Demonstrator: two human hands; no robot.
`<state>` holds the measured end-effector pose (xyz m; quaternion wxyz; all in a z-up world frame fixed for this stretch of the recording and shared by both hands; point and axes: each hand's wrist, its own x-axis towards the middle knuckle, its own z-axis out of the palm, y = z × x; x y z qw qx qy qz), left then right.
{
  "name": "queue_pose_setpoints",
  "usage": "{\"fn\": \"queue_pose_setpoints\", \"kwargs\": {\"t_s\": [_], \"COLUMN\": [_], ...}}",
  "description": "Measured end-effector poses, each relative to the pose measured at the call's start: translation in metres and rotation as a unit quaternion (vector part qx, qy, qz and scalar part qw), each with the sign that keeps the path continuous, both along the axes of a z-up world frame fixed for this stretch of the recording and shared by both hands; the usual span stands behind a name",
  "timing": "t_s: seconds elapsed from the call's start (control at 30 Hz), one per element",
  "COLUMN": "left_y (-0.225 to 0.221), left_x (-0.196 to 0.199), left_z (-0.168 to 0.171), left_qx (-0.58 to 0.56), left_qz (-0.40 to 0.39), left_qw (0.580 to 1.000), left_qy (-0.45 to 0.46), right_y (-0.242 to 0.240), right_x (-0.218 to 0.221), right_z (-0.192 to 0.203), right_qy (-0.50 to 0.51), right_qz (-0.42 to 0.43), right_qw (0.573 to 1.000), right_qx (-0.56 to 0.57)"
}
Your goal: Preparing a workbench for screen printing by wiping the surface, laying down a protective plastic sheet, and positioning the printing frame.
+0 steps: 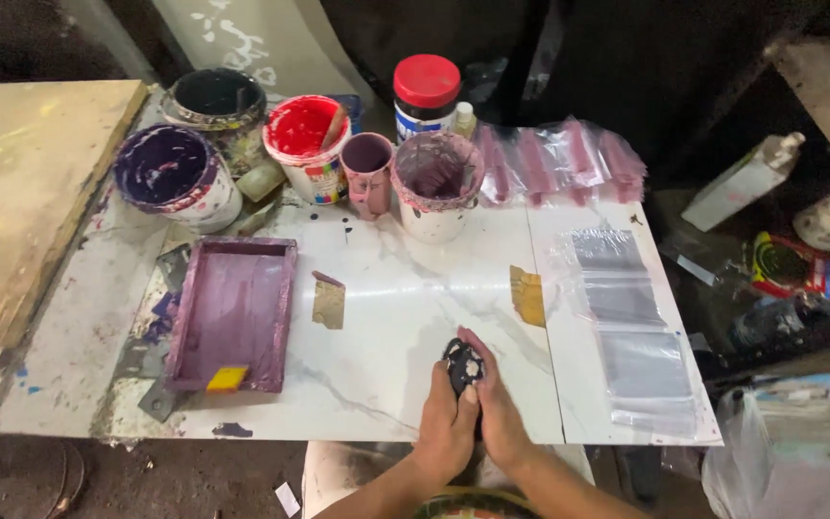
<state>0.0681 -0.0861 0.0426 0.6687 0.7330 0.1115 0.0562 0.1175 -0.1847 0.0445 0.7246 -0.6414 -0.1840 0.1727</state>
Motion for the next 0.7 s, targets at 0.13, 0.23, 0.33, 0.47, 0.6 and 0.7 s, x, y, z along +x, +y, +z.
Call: {"fn": "queue_pose_setpoints", "kwargs": {"t_s": [0.13, 0.23, 0.33, 0.47, 0.6, 0.7], "left_y": [0.002, 0.011, 0.030, 0.043, 0.022, 0.044], "left_x": [0.017, 0.023, 0.027, 0.038, 0.012, -0.009], "left_z": [-0.023, -0.023, -0.015, 0.011, 0.070, 0.055], "left_qx": [0.023, 0.024, 0.026, -0.066, -0.283, -0.106], "left_qz": [0.115, 0.148, 0.169, 0.201, -0.008, -0.127], "left_qw": [0.990, 0.984, 0.984, 0.970, 0.953, 0.980], "left_qy": [0.084, 0.095, 0.058, 0.116, 0.104, 0.112], "right_y": [-0.001, -0.011, -0.029, -0.031, -0.016, -0.035], "right_x": [-0.003, -0.005, -0.011, -0.005, 0.013, 0.049], "right_z": [0.000, 0.008, 0.012, 0.021, -0.001, -0.041], "right_qy": [0.035, 0.031, 0.071, -0.212, -0.399, -0.420], "right_qz": [0.109, 0.158, 0.199, 0.117, 0.024, -0.059], "right_qw": [0.992, 0.987, 0.977, 0.962, 0.897, 0.858], "right_qx": [0.050, 0.024, -0.015, -0.126, -0.188, -0.290]}}
